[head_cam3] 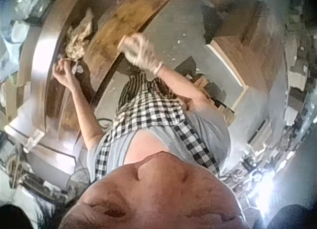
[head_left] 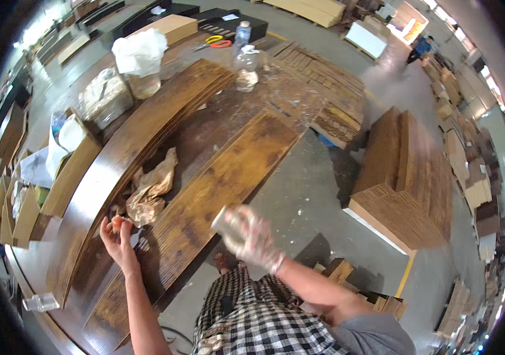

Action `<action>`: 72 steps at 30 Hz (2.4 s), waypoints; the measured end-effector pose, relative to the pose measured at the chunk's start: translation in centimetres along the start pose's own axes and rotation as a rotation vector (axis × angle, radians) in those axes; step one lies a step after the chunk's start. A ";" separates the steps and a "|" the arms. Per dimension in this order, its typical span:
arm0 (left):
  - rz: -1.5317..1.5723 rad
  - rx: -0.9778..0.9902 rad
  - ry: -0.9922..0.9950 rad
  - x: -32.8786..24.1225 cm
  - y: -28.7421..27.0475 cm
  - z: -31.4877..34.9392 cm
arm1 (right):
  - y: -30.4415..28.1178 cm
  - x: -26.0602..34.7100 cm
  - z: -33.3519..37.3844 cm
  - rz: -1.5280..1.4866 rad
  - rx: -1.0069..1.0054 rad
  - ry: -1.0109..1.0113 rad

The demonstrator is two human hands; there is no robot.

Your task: The person wipes two wooden planks with a cloth, handling the cloth to apply a substance from a bottle and later uses a sanding block on the wood surfaces.

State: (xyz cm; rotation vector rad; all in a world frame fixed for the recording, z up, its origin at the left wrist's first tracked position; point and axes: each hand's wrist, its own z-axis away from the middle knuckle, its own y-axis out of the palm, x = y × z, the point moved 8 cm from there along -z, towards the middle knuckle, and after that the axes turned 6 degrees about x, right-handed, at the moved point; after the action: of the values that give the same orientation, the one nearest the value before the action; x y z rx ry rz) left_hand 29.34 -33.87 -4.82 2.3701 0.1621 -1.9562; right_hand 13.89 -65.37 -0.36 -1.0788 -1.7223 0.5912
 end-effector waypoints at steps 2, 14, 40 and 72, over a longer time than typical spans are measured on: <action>0.006 0.016 0.006 0.4 0.4 -0.3 | -2.0 -5.7 -2.0 0.099 -0.130 0.110; 0.027 0.042 -0.013 0.2 -0.3 -0.6 | 0.1 3.8 0.0 -0.032 -0.008 -0.034; -0.175 -0.023 -0.029 -1.5 -30.0 5.5 | 8.4 19.2 6.8 0.096 0.040 0.072; -0.420 -0.101 -0.089 -0.4 -31.6 5.6 | -3.4 -8.5 -3.1 0.263 -0.257 0.346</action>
State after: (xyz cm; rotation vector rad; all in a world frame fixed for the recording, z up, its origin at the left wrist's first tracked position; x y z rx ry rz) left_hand 19.95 -3.15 -4.99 2.3222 0.7913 -2.1496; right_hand 16.44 -74.67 -0.51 -1.5098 -1.3874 0.3211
